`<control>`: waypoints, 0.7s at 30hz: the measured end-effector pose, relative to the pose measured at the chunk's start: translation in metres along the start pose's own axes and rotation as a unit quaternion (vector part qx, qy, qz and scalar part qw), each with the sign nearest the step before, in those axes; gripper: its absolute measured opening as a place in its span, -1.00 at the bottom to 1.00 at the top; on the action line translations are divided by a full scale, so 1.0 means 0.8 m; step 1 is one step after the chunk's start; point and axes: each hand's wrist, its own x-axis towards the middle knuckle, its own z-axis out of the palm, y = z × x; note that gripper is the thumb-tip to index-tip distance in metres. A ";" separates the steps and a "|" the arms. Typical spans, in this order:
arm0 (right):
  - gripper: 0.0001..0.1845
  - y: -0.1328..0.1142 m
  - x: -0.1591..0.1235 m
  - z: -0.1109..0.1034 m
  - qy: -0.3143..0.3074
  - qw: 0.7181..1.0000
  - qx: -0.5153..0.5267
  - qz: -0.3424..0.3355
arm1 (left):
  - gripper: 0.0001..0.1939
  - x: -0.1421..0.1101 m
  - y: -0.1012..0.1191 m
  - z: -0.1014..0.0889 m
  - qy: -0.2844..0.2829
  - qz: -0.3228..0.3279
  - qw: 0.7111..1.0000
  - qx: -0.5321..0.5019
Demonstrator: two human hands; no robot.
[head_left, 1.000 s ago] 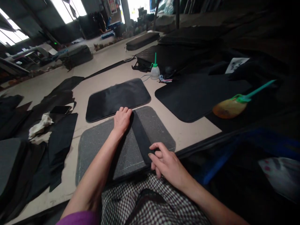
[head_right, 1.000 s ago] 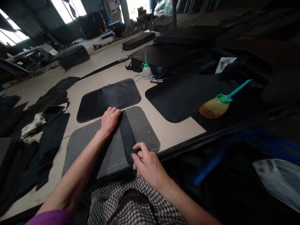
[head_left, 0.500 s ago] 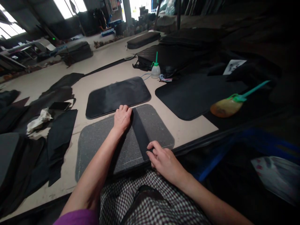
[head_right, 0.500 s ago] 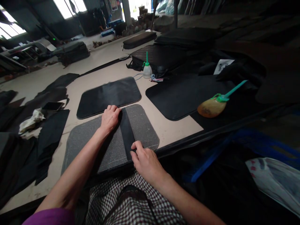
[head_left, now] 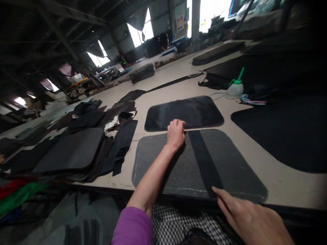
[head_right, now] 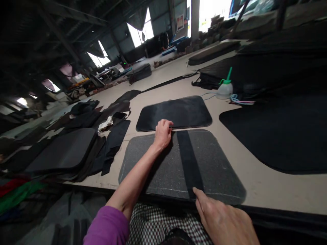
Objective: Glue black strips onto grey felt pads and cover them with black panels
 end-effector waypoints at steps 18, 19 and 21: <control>-0.55 0.006 0.009 -0.014 0.076 0.995 0.054 0.028 | -0.92 -0.181 -0.272 -0.156 0.020 -0.219 0.975 0.040; -0.55 0.003 0.010 -0.019 0.084 0.994 0.063 0.023 | -0.91 -0.179 -0.273 -0.157 0.031 -0.223 0.974 0.032; -0.55 -0.003 0.010 -0.027 0.097 0.991 0.091 0.008 | -0.89 -0.174 -0.277 -0.165 0.063 -0.237 0.969 0.013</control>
